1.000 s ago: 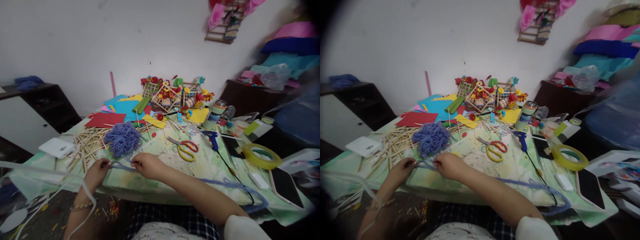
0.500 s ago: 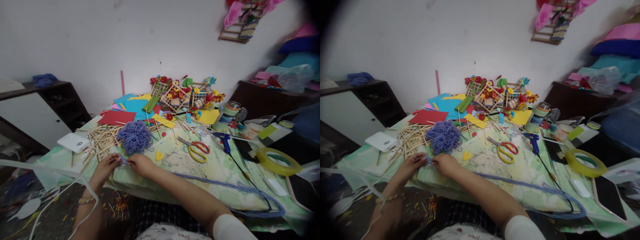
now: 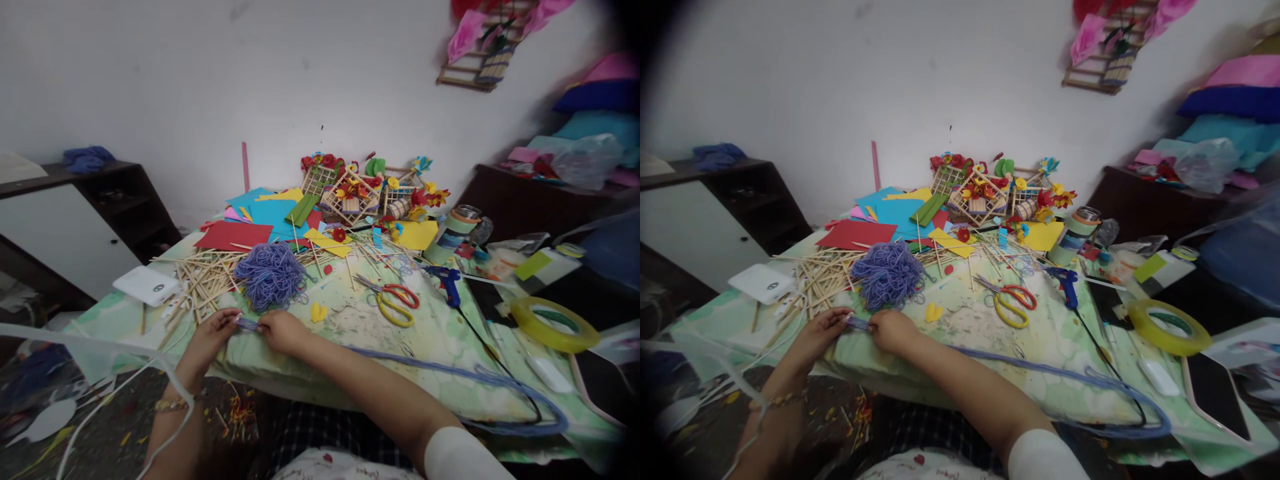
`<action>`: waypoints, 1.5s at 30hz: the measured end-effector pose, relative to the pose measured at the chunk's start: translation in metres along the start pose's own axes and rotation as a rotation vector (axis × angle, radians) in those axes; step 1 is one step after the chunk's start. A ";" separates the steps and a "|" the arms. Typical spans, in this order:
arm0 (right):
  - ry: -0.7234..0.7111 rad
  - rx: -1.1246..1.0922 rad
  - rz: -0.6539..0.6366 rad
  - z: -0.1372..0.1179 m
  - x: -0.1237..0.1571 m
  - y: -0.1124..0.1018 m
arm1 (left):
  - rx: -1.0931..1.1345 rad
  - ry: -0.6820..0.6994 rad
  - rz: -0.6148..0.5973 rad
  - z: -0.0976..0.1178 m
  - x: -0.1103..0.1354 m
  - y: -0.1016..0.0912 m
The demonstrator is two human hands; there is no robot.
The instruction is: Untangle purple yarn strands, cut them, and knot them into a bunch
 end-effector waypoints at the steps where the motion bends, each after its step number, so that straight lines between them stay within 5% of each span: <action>1: 0.001 0.010 -0.006 0.000 -0.001 0.001 | 0.001 -0.003 -0.003 0.000 0.000 0.000; 18: 0.015 0.147 -0.016 -0.008 0.000 0.003 | -0.025 -0.070 -0.077 -0.002 0.001 0.002; 45: 0.083 0.126 -0.116 -0.007 -0.006 0.004 | -0.113 -0.111 -0.032 0.001 -0.001 0.002</action>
Point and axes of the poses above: each hand's wrist, its own x-axis away from the middle knuckle, its own y-axis out of the palm, z = x × y, the point moved 10 cm from there along -x, towards the middle knuckle, and after that the axes turned 2 degrees about y, right-handed, at the moved point
